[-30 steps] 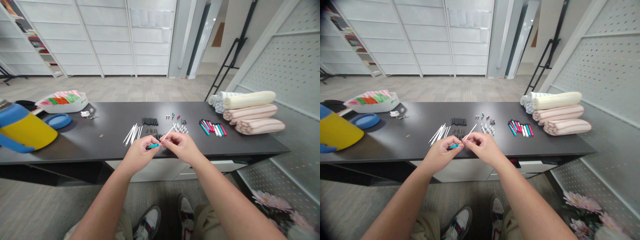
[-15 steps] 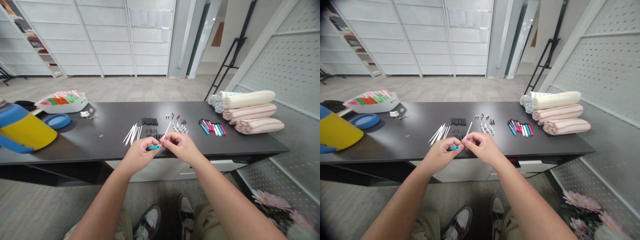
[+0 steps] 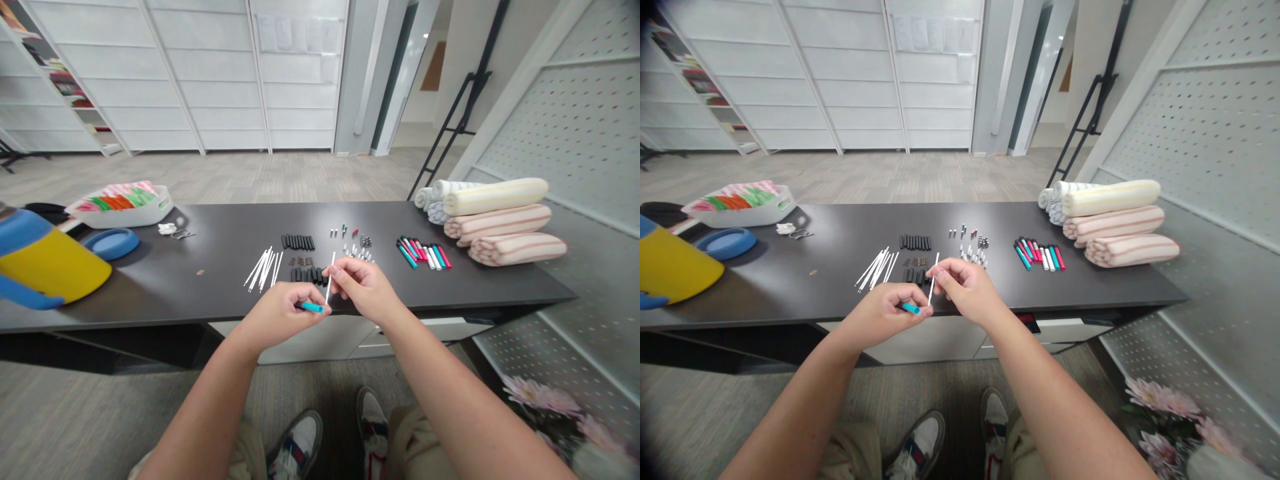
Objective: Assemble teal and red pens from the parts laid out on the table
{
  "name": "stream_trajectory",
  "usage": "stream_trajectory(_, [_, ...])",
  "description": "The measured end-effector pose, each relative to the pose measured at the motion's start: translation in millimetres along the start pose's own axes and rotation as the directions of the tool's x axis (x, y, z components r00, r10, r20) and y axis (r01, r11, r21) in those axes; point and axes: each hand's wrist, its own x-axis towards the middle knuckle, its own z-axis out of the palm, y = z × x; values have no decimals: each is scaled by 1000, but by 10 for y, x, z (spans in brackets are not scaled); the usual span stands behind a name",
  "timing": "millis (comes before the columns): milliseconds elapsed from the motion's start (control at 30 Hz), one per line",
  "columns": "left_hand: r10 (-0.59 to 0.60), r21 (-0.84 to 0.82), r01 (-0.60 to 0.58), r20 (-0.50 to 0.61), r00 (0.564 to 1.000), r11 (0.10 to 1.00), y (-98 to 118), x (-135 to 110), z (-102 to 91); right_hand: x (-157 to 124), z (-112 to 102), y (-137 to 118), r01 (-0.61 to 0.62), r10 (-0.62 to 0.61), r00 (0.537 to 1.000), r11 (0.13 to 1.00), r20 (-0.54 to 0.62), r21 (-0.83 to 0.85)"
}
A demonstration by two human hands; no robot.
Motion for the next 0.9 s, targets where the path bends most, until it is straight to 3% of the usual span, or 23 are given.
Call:
stream_trajectory(333, [-42,11,42,12,999,999,75,92,92,29,36,43,-21,23,993,1000,112,-22])
stream_trajectory(633, [-39,132,57,-135,990,990,71,174,318,52,57,75,-25,23,997,999,80,27])
stream_trajectory(900, [-88,31,91,-102,991,995,138,153,296,41,19,51,-36,31,998,996,54,81])
